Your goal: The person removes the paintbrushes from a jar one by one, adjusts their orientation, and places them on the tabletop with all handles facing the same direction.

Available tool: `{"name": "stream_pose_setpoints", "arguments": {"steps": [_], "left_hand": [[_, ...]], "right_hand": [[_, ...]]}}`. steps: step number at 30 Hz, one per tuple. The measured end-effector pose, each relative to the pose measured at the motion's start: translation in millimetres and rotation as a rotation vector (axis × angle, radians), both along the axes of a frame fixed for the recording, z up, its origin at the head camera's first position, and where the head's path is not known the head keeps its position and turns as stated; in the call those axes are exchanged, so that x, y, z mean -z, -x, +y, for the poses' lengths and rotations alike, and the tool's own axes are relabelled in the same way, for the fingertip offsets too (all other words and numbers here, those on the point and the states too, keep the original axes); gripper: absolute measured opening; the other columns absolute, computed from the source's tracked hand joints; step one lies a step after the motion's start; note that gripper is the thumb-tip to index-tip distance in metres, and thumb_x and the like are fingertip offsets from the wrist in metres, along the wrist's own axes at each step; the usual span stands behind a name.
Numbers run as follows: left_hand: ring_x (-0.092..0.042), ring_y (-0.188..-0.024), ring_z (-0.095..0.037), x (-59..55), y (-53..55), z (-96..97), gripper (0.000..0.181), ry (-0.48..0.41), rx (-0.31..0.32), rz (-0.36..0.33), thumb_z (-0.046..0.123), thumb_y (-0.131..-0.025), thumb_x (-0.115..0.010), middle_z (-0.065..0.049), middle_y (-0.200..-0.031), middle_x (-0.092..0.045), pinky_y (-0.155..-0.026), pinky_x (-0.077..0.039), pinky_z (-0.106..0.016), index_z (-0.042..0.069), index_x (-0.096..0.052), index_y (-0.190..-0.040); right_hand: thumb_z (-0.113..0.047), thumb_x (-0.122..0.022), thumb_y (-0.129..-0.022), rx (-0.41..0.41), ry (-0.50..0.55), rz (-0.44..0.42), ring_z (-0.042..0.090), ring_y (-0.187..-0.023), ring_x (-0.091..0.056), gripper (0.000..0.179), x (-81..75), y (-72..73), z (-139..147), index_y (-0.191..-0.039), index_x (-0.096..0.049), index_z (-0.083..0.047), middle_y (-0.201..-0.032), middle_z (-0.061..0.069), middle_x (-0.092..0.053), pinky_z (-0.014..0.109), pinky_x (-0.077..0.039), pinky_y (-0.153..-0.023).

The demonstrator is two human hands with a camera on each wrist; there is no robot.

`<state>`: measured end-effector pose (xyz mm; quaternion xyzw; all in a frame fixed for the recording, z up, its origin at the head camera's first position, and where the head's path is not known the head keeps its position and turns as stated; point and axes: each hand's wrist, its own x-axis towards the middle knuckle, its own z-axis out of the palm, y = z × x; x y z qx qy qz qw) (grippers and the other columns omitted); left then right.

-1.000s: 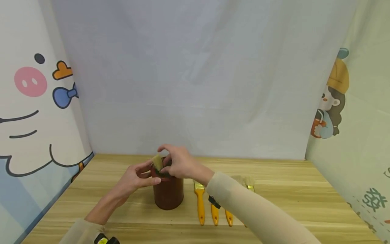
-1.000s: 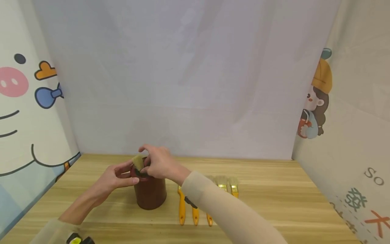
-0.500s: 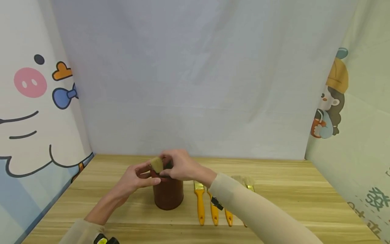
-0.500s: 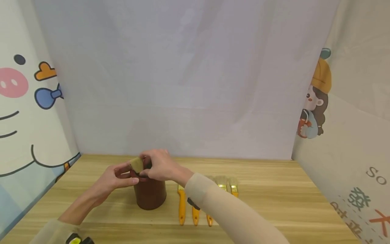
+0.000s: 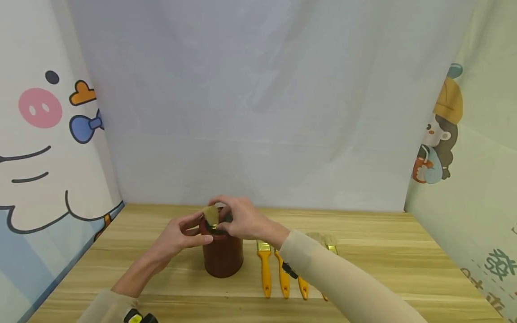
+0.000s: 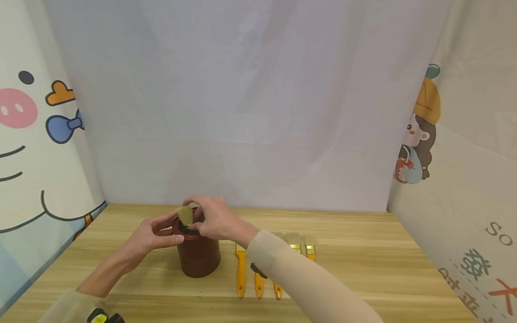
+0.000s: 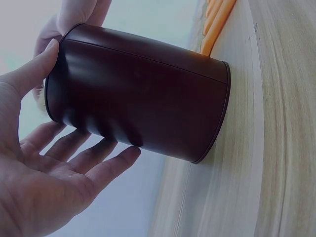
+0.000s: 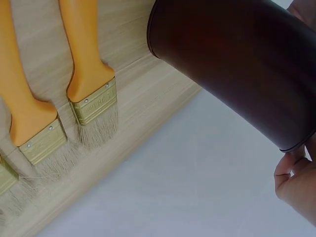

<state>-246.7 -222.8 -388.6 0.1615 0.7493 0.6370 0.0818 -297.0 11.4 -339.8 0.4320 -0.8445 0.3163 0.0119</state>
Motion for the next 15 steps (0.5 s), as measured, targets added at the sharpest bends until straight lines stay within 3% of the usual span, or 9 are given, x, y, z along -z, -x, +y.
{"name": "stream_pose_setpoints", "arguments": {"steps": [5,15], "left_hand": [[-0.037,-0.147,-0.047,0.6,-0.5,-0.1,0.09,-0.012,0.002,0.001,0.019,-0.097,-0.079,-0.025,-0.169,-0.024,-0.112,-0.046,-0.053,0.0,-0.025,-0.166],[-0.034,-0.148,-0.049,-0.5,-1.2,-0.1,0.087,0.0,0.002,0.008,0.02,-0.098,-0.078,-0.022,-0.17,-0.021,-0.114,-0.043,-0.056,0.001,-0.027,-0.166]], "right_hand": [[-0.006,-0.083,-0.093,0.0,-0.004,0.033,0.004,-0.085,-0.069,0.054,1.4,-0.2,-0.8,-0.141,-0.06,-0.013,-0.093,-0.004,-0.077,0.021,-0.055,-0.08],[0.0,-0.076,-0.096,-0.022,0.035,0.024,0.01,-0.091,-0.071,0.05,-2.1,-3.3,2.9,-0.141,-0.059,-0.011,-0.098,0.004,-0.077,0.024,-0.057,-0.084]]}}
